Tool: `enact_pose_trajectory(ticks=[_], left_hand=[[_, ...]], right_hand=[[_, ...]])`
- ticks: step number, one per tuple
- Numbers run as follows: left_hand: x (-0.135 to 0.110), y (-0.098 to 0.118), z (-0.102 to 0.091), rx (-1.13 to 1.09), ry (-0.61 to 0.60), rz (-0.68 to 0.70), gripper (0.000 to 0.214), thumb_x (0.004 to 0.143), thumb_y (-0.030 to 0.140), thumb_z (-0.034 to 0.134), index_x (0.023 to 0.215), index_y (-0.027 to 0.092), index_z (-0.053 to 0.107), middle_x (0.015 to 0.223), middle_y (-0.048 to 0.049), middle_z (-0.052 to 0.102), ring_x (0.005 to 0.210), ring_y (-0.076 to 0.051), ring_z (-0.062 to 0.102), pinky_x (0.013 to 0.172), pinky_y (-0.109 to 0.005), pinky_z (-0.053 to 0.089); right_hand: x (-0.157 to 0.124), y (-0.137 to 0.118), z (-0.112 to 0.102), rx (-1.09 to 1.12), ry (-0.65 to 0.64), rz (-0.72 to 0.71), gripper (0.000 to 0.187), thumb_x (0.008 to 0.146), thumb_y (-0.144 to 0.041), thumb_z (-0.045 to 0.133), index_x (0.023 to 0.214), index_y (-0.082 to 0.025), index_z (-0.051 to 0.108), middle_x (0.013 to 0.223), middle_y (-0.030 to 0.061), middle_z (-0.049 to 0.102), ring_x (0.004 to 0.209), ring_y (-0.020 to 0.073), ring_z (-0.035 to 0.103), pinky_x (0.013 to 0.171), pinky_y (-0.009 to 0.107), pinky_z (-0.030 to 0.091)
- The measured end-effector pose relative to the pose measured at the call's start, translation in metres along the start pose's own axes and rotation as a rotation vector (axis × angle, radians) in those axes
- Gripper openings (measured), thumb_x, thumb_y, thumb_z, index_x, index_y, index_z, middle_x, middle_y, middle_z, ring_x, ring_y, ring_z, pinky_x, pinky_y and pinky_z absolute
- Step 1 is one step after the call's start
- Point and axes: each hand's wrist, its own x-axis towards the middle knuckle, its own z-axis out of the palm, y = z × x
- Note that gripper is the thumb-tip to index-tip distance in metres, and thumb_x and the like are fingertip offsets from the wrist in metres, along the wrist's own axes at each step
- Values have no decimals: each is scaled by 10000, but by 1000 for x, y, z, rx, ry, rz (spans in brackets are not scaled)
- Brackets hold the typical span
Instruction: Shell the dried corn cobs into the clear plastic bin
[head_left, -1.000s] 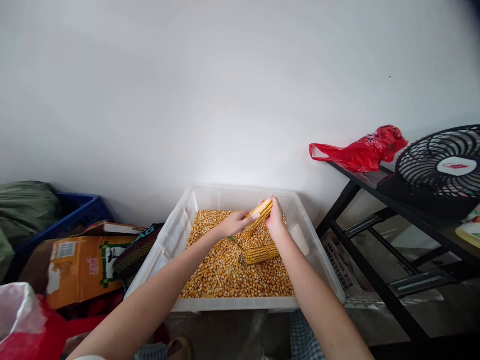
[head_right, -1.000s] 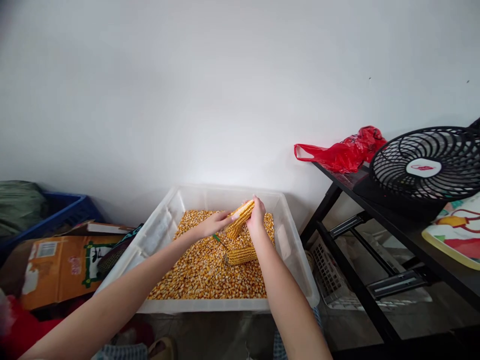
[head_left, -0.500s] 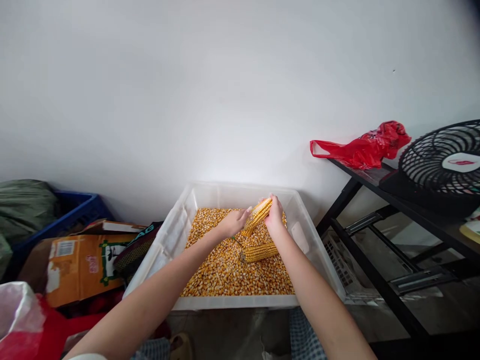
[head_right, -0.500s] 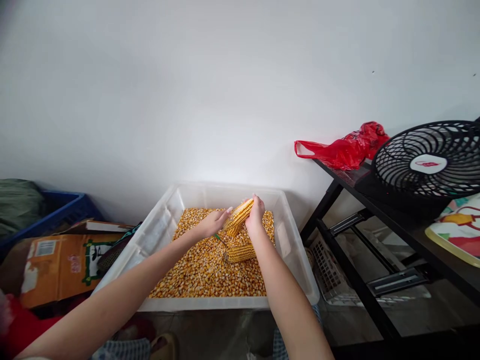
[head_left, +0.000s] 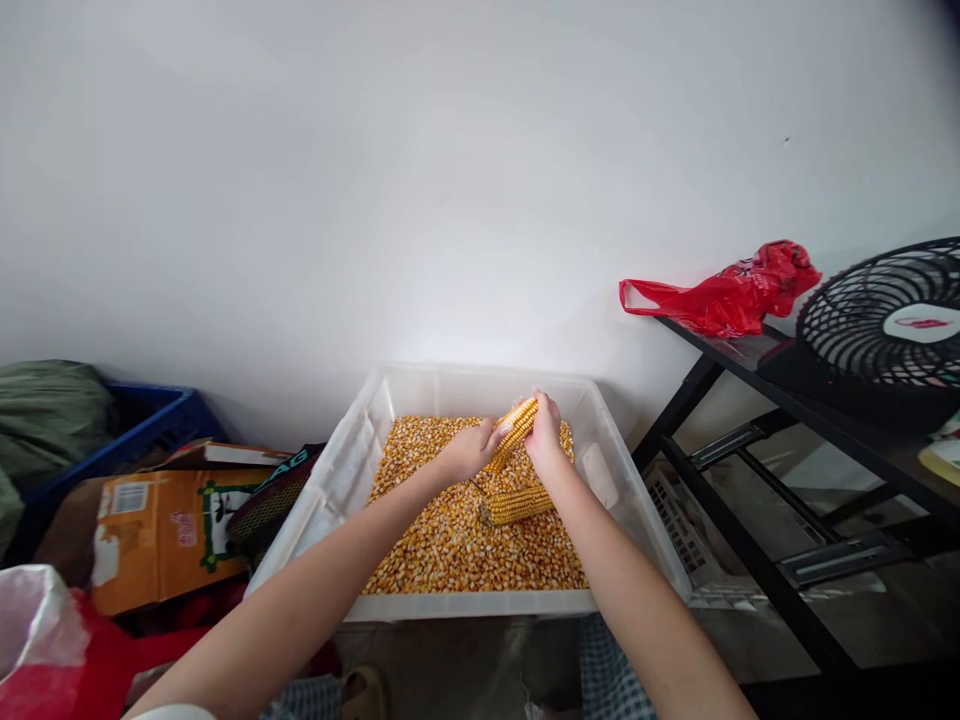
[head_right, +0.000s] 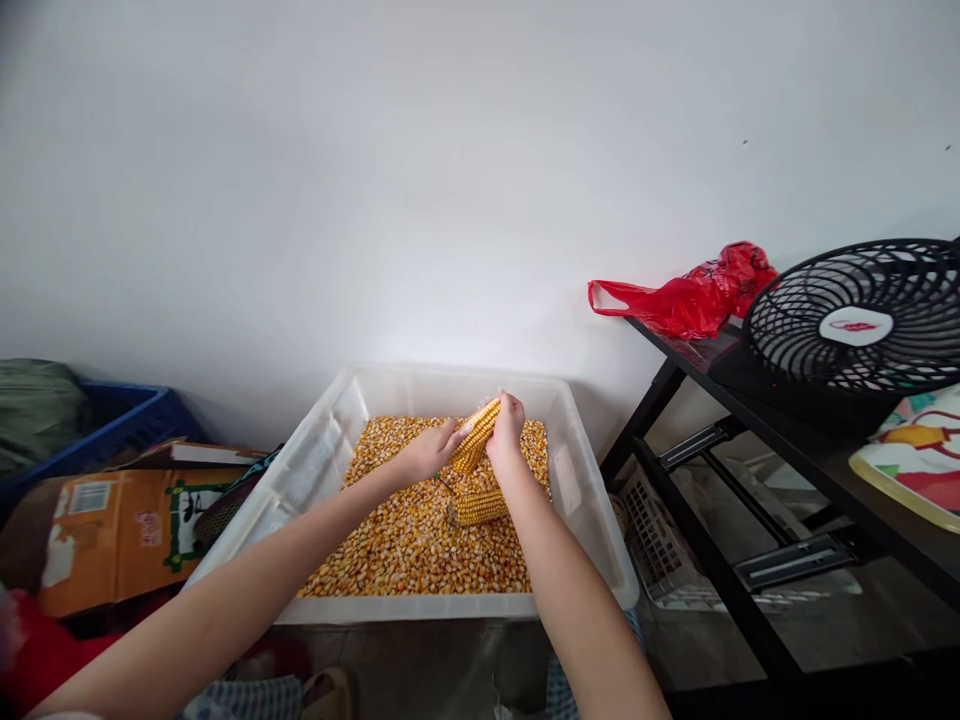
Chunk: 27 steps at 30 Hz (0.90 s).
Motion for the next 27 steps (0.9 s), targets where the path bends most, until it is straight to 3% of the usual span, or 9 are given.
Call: enact_pose_trajectory(ticks=[12, 20, 23, 27], left_hand=[[-2, 5, -2, 11, 20, 19, 470, 912, 468, 175, 898, 159, 529, 777, -115, 629, 729, -217, 594, 673, -291, 400], [4, -3, -3, -307, 146, -40, 633, 884, 560, 111, 769, 153, 583, 637, -41, 581, 667, -190, 559, 640, -270, 410], [1, -2, -4, -438, 108, -75, 590, 829, 645, 234, 860, 167, 580, 656, -14, 590, 624, -173, 564, 560, -245, 412], [-4, 3, -1, -382, 71, -105, 518, 805, 656, 307, 908, 188, 505, 650, -11, 578, 497, -155, 539, 469, -238, 369]], right_hand=[[5, 6, -4, -23, 17, 0, 213, 693, -379, 570, 724, -204, 454, 559, -48, 570, 530, 127, 586, 521, 248, 503], [3, 2, -3, 8, 24, 61, 191, 721, -370, 528, 699, -208, 427, 535, -47, 561, 495, 117, 564, 531, 249, 509], [2, 0, -1, 36, 11, 67, 183, 725, -367, 523, 716, -207, 434, 546, -48, 568, 508, 117, 572, 541, 249, 510], [2, 2, 1, 30, -2, 15, 183, 706, -353, 558, 739, -206, 453, 560, -55, 577, 529, 116, 583, 532, 230, 497]])
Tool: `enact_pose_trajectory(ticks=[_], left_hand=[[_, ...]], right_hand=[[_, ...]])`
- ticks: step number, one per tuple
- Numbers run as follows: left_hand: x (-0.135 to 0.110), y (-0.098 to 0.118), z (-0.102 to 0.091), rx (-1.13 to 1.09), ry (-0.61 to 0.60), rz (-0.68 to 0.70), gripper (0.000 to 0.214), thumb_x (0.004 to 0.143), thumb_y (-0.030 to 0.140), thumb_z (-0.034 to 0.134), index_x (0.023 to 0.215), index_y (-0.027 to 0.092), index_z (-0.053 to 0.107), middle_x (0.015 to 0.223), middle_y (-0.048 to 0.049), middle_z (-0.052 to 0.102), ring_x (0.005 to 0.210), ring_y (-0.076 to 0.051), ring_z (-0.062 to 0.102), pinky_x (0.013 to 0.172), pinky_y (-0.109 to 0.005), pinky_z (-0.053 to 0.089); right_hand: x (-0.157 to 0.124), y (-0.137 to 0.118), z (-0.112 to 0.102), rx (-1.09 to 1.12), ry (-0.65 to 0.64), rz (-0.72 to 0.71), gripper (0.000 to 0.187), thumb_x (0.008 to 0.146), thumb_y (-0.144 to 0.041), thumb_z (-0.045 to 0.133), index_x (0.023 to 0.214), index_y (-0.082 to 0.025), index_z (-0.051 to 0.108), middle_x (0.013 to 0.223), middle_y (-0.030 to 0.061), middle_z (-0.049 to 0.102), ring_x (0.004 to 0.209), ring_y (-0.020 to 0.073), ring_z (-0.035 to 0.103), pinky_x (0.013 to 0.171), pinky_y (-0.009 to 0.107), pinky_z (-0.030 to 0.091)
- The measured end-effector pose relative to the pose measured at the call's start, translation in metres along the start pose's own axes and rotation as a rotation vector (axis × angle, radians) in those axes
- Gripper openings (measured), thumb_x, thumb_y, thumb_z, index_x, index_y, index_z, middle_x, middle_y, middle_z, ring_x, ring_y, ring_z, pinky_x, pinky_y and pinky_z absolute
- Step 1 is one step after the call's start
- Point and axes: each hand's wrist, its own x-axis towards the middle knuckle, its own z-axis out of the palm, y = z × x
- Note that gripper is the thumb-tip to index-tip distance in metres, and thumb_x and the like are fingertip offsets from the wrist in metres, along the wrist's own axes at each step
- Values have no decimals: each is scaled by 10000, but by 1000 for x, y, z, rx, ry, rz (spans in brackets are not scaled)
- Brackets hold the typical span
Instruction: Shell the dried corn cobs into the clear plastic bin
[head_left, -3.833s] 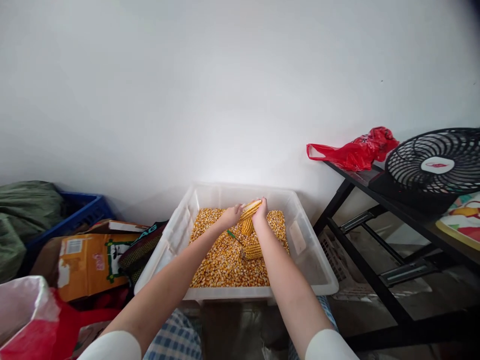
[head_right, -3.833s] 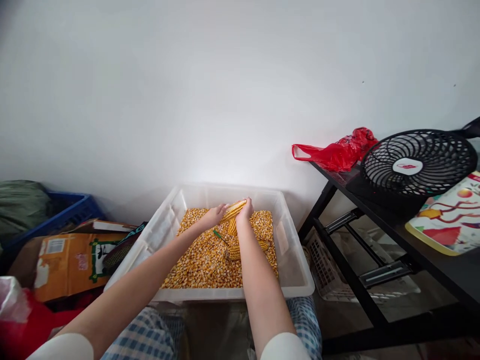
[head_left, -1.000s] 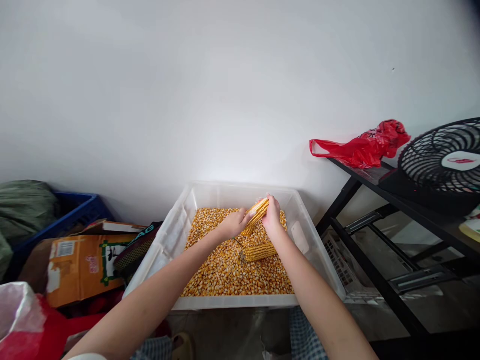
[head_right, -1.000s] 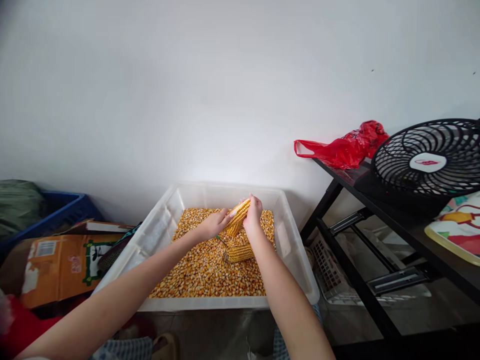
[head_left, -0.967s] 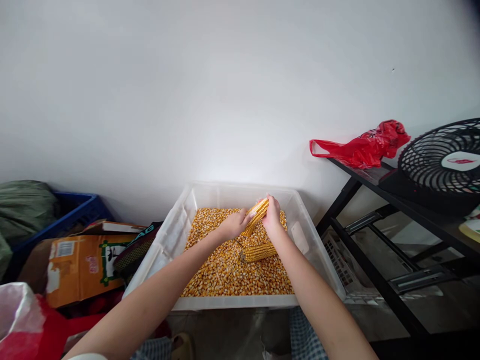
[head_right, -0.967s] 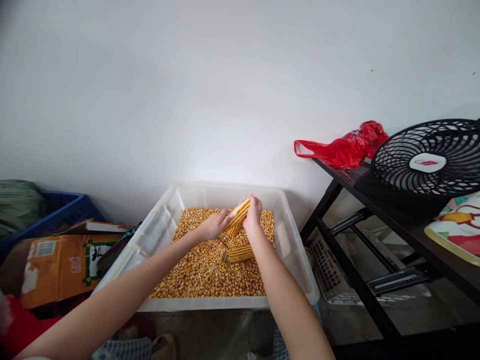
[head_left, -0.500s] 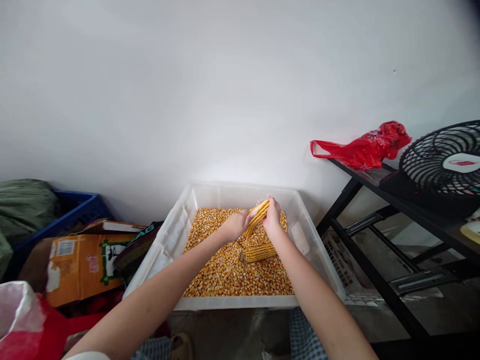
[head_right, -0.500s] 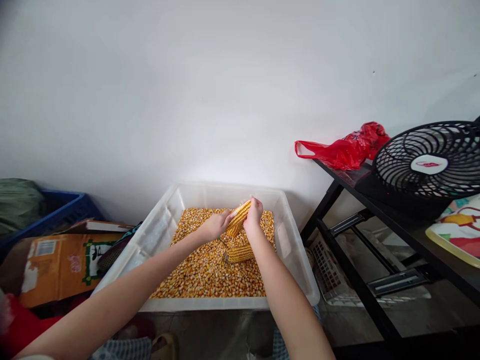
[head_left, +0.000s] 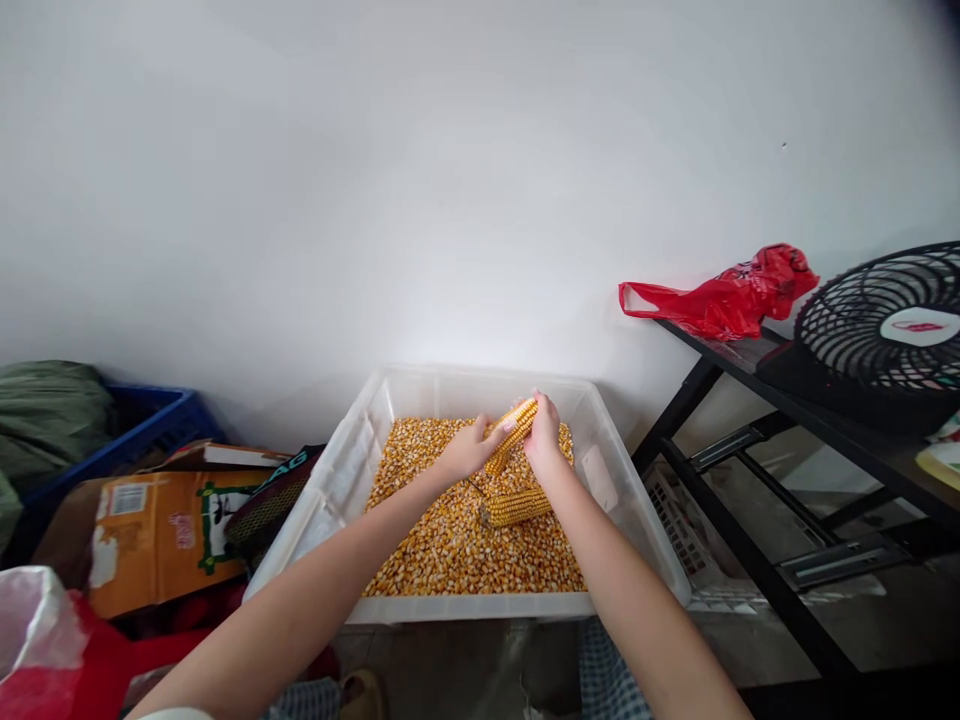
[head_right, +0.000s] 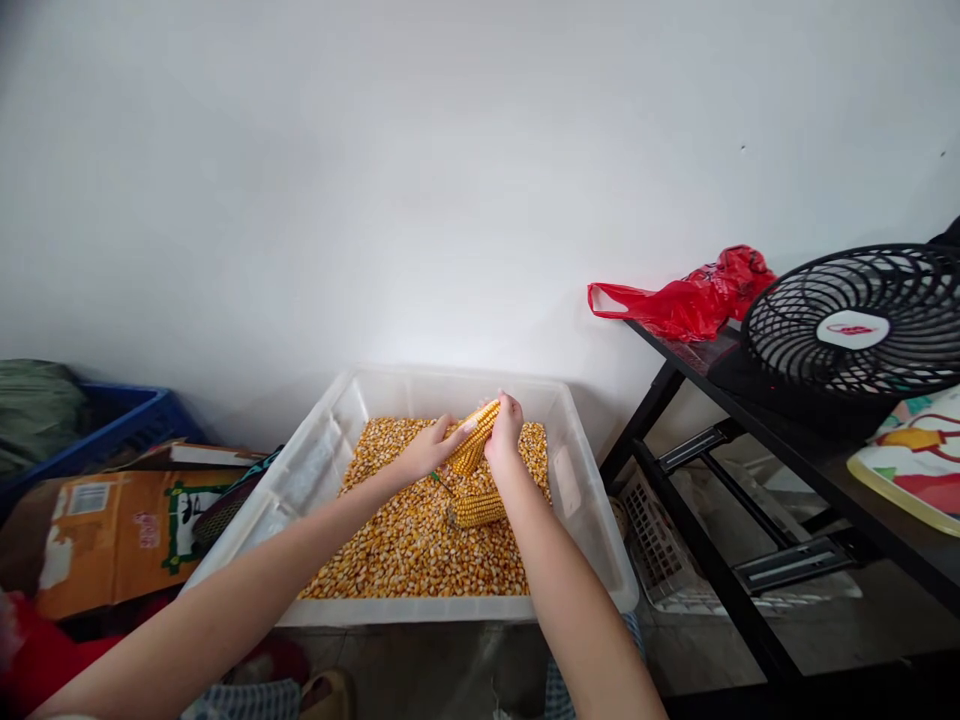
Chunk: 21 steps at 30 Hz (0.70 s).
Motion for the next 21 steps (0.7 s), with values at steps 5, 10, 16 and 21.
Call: enact_pose_trajectory(ticks=[5, 10, 16, 21], left_hand=[[-1, 3, 2, 179, 31, 41, 474, 870, 590, 191, 843, 195, 452, 639, -29, 562, 565, -178, 562, 537, -258, 370], [1, 2, -1, 264, 0, 77, 410, 900, 522, 181, 847, 203, 433, 609, -22, 547, 601, -187, 572, 550, -257, 357], [3, 0, -6, 216, -58, 116, 386, 891, 525, 185, 799, 218, 398, 617, -10, 535, 590, -186, 565, 546, -258, 359], [6, -6, -9, 215, -82, 161, 407, 882, 547, 186, 805, 218, 412, 625, -20, 546, 616, -201, 567, 567, -266, 364]], right_hand=[[-2, 2, 1, -27, -4, -24, 196, 700, -360, 567, 761, -203, 465, 565, -53, 576, 536, 122, 583, 516, 232, 484], [-4, 0, 2, -45, 9, -27, 209, 695, -365, 572, 759, -200, 460, 577, -54, 576, 555, 122, 587, 546, 241, 491], [-4, 0, 2, -46, 11, -20, 199, 686, -343, 580, 767, -199, 468, 559, -64, 561, 515, 107, 563, 522, 225, 473], [-5, -2, 3, -50, -27, -22, 184, 685, -332, 572, 760, -198, 469, 558, -62, 565, 508, 105, 559, 521, 224, 471]])
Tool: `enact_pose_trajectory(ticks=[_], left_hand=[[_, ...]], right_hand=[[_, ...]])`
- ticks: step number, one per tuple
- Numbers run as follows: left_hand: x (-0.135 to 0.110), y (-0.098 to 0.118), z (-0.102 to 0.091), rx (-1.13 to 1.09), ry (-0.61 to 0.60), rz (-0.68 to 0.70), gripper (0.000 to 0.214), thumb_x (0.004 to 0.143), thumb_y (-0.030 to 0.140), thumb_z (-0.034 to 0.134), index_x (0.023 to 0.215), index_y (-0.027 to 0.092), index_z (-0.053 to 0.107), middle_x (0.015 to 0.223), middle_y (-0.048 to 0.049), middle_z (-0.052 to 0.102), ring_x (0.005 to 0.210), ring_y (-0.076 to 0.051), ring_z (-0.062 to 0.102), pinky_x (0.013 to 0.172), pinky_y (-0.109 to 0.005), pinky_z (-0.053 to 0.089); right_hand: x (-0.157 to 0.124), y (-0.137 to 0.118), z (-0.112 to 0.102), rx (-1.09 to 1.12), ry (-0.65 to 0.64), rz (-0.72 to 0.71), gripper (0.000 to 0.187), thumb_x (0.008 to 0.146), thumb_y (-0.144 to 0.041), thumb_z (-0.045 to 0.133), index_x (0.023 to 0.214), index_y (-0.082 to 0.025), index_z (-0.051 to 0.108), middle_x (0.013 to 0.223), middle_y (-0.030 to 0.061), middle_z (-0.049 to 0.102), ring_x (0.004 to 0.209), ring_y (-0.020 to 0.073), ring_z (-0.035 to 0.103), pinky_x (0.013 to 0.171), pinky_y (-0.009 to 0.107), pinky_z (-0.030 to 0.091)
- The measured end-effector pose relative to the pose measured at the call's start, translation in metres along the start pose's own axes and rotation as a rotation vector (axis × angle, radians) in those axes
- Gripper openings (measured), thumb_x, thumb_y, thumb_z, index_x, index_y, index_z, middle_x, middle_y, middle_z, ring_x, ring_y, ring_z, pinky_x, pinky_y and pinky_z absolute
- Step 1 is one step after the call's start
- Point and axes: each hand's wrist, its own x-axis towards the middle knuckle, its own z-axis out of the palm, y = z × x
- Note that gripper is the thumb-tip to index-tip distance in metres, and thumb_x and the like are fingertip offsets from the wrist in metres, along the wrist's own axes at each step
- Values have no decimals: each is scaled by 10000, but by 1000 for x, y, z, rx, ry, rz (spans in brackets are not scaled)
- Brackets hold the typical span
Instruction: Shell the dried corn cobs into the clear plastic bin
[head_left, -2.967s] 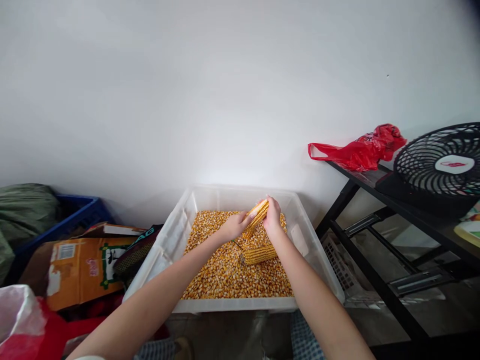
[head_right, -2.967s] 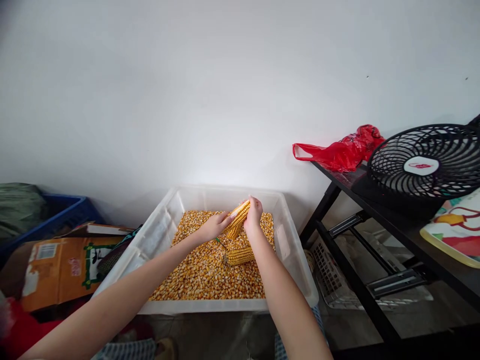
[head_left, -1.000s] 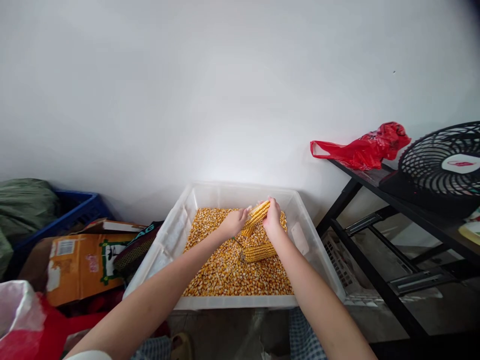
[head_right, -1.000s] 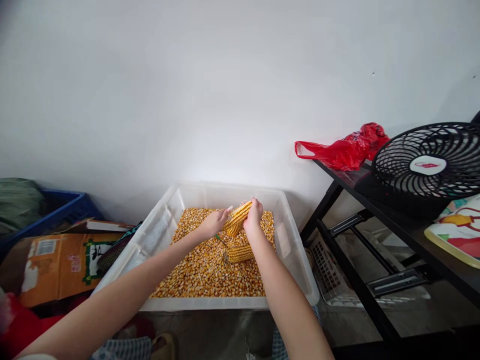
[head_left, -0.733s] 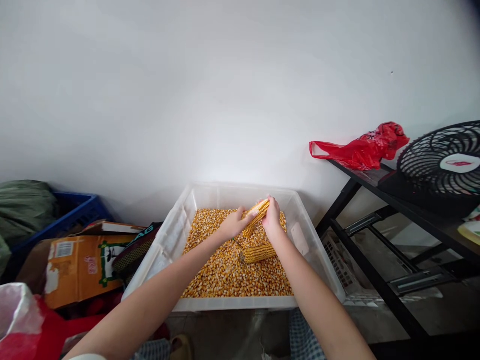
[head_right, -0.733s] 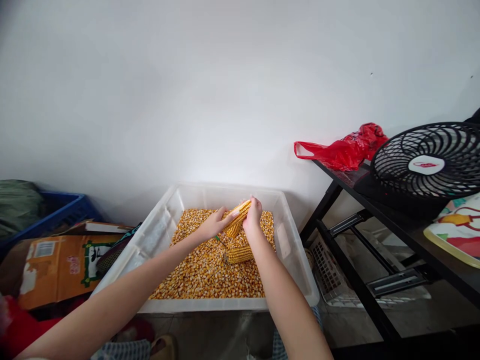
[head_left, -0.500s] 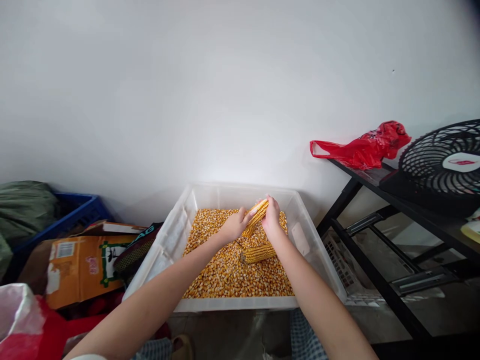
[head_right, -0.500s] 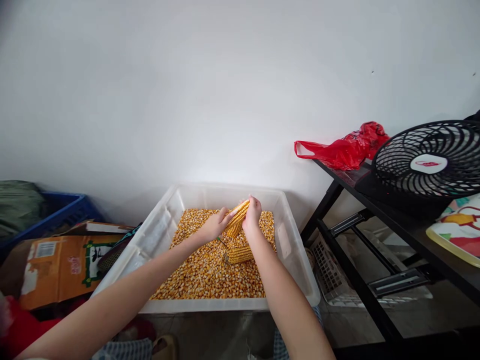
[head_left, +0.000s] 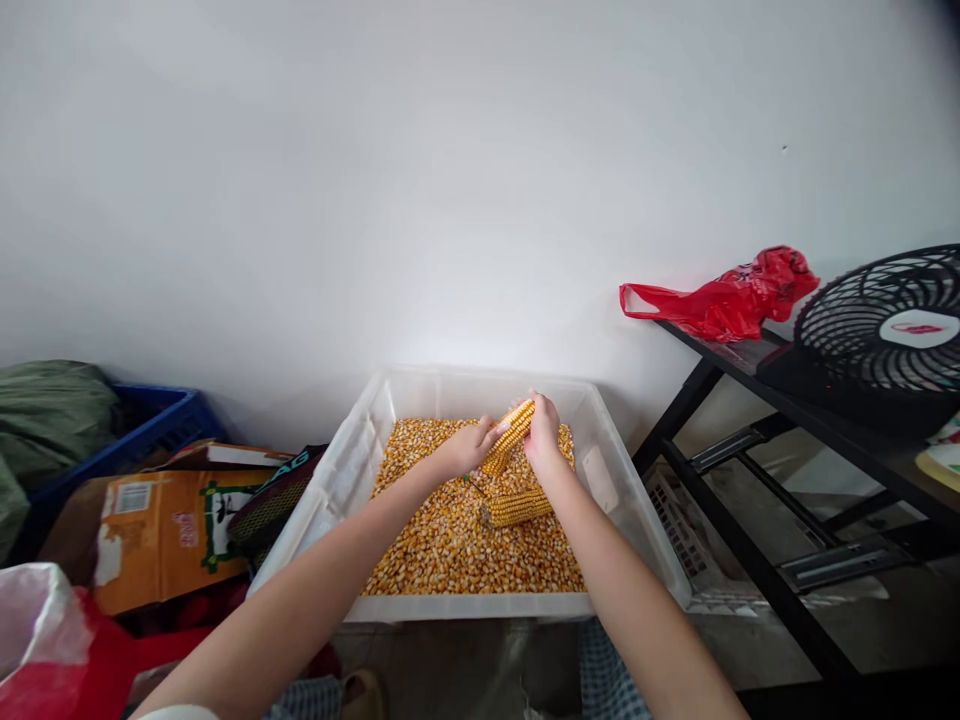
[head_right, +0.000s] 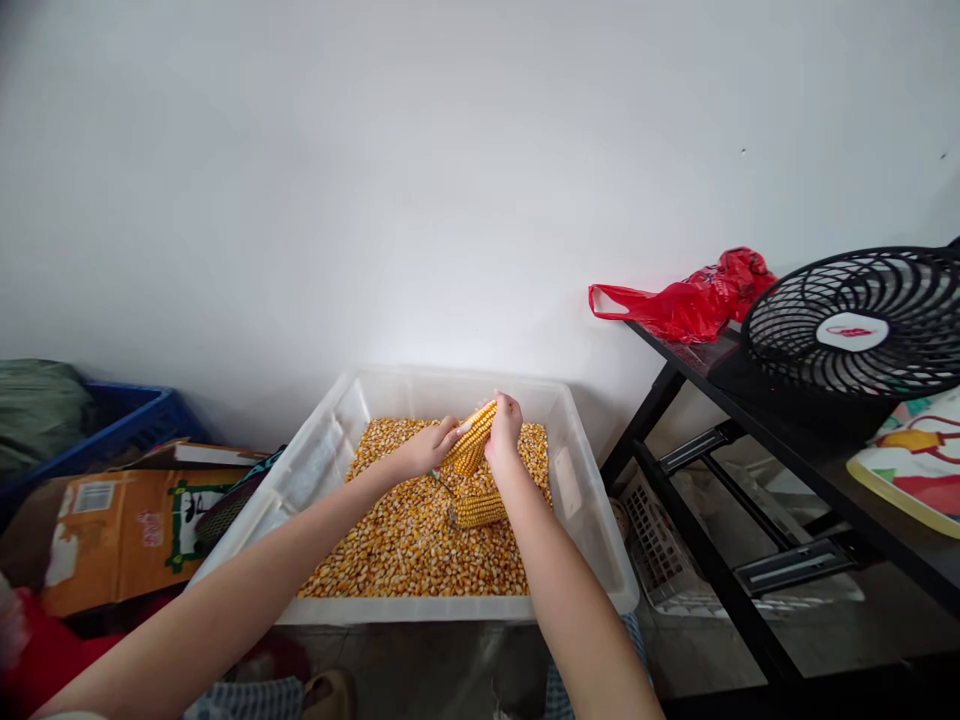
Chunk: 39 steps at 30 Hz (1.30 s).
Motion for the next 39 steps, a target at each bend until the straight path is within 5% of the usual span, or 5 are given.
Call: enact_pose_trajectory(ticks=[11, 20, 24, 29, 39], left_hand=[[-1, -5, -8, -294, -5, 38, 353, 823, 541, 402, 821, 220, 549, 511, 16, 533, 483, -174, 509, 548, -256, 364], [3, 9, -8, -986, 83, -294, 444, 712, 525, 596, 973, 166, 620, 797, -76, 674, 695, -200, 646, 647, -282, 483], [11, -2, -5, -1247, 469, -363, 390, 731, 488, 612, 929, 153, 577, 834, -78, 661, 724, -169, 645, 720, -291, 500], [17, -20, -17, -1489, 733, -313, 369, 824, 501, 465, 810, 147, 567, 741, -48, 636, 681, -142, 618, 657, -255, 504], [11, -6, -3, -1203, 725, -266, 428, 737, 565, 526, 808, 149, 598, 741, -47, 633, 706, -173, 600, 678, -274, 470]], right_hand=[[4, -6, -1, -31, -58, 38, 165, 697, -346, 553, 740, -200, 490, 565, -44, 591, 510, 123, 575, 478, 223, 465], [12, -9, -13, 95, -41, 145, 261, 838, -388, 357, 764, -215, 537, 634, -16, 636, 658, 140, 630, 639, 265, 521], [10, -10, -9, 1, -168, 265, 217, 838, -329, 404, 800, -204, 577, 700, 1, 663, 733, 148, 645, 671, 286, 529], [-21, 3, 7, -353, -682, 447, 268, 782, -428, 554, 924, -206, 603, 827, 25, 677, 781, 175, 645, 718, 355, 531], [-55, 41, 15, -702, -655, -128, 533, 817, -577, 414, 1250, -270, 464, 1237, 41, 561, 1187, 191, 486, 1026, 394, 324]])
